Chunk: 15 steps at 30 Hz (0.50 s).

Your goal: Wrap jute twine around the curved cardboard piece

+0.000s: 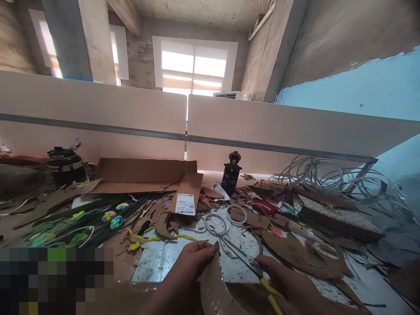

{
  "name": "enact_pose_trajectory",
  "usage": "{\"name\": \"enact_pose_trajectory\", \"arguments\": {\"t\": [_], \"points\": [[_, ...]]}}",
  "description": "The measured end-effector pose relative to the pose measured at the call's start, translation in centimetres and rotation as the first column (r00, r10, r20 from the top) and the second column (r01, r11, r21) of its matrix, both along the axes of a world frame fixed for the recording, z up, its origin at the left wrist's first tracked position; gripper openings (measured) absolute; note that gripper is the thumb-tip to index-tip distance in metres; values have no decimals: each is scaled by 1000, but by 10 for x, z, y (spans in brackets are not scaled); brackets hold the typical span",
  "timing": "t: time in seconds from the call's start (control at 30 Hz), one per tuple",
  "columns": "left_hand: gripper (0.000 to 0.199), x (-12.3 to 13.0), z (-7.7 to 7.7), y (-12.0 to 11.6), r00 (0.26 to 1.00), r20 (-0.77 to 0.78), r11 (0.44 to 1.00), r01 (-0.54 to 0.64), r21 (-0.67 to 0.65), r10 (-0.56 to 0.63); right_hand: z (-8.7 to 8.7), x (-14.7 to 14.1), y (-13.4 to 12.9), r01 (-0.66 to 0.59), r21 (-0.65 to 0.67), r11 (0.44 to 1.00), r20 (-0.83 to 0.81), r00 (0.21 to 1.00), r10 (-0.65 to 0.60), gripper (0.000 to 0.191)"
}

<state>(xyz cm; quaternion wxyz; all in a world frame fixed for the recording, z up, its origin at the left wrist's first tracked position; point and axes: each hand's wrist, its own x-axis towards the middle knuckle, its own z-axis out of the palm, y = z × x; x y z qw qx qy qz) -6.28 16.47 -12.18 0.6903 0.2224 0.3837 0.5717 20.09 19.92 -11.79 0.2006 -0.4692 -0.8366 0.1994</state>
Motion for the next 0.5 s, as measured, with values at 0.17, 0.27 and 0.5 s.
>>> {"name": "enact_pose_trajectory", "arguments": {"t": [0.17,0.27,0.5], "points": [[31,-8,-2,9,988,-147,998,30,-62,-39,31,11,7,-15,-157,987,-72,997,4,51],[29,-14,-5,16,983,-175,998,61,4,-59,52,31,23,156,-50,986,109,983,-150,50],[31,-10,-7,15,988,-134,997,79,-13,-80,53,90,61,218,59,974,233,946,-226,48]]}}
